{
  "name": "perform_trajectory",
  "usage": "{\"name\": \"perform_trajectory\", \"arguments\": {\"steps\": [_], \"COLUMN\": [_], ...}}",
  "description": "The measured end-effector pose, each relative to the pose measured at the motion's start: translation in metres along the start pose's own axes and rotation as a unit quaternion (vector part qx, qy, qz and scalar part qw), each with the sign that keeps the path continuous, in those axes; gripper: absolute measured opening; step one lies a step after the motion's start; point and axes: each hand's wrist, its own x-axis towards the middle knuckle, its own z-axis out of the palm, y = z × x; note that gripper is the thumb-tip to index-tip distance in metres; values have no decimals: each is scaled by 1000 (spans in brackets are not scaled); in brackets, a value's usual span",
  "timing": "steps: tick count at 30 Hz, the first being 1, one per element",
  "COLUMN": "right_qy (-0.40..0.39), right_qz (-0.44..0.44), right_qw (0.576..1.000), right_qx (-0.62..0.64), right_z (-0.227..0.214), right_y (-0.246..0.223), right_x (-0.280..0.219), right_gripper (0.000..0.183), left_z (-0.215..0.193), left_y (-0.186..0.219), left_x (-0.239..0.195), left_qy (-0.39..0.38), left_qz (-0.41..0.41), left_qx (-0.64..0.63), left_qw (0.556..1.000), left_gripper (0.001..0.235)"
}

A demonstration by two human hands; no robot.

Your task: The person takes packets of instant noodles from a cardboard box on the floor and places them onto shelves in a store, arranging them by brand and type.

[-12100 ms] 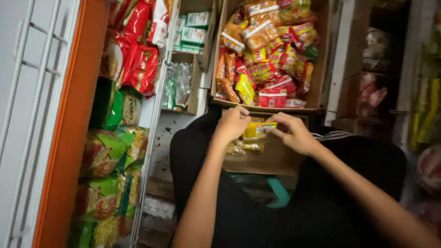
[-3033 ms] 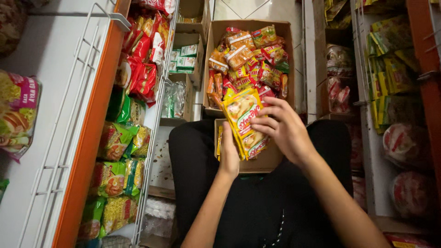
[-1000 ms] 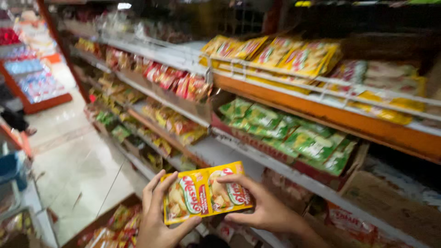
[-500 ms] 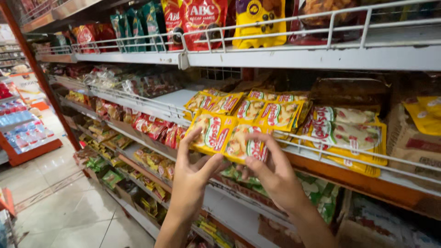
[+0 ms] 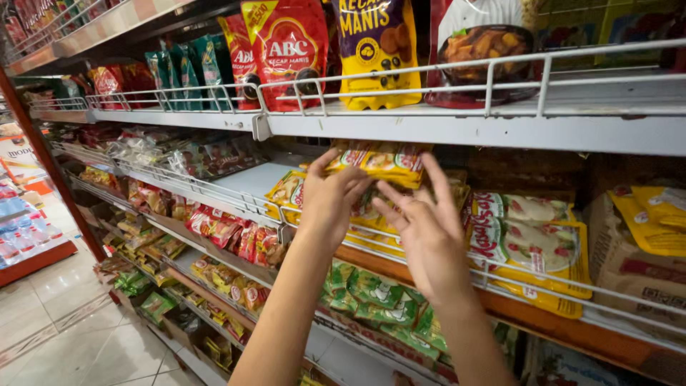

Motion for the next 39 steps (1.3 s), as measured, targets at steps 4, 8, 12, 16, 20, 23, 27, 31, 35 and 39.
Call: {"name": "perform_trajectory", "arguments": {"steps": [4, 8, 12, 16, 20, 23, 27, 31, 35, 39], "right_qy": [29, 18, 12, 16, 17, 7, -8, -42, -59, -58], "right_qz": [-18, -43, -47, -44, -52, -56, -77, -78, -182, -199], "right_qw": [998, 994, 988, 981, 961, 953, 932, 879, 724, 664], "right_qx": [-45, -94, -147, -188, -271, -296, -354, -469, -663, -718], "right_z": [-8, -13, -12, -11, -11, -10, -2, 14, 31, 38], "right_y": [-13, -14, -7, -2, 1, 2, 3, 4, 17, 26], "right_x": [4, 1, 2, 5, 2, 1, -1, -5, -10, -10], "right_gripper": [73, 68, 59, 49, 41, 38, 30, 18, 15, 15], "left_z": [-1, -41, -80, -97, -101, -109, -110, -87, -59, -43], "left_y": [-5, 2, 9, 20, 23, 19, 17, 14, 3, -13], "left_x": [58, 97, 110, 113, 126, 129, 116, 79, 56, 60], "left_qy": [24, 27, -2, -22, -2, 40, 76, 31, -116, -148], "left_qz": [33, 3, -34, 73, 73, 87, 116, 209, 258, 310], "left_qx": [-1, 34, 155, 531, 697, 747, 787, 748, 685, 738], "left_qw": [999, 999, 987, 844, 713, 658, 601, 629, 672, 581], "left_gripper": [67, 51, 43, 52, 56, 54, 40, 42, 45, 26]}}
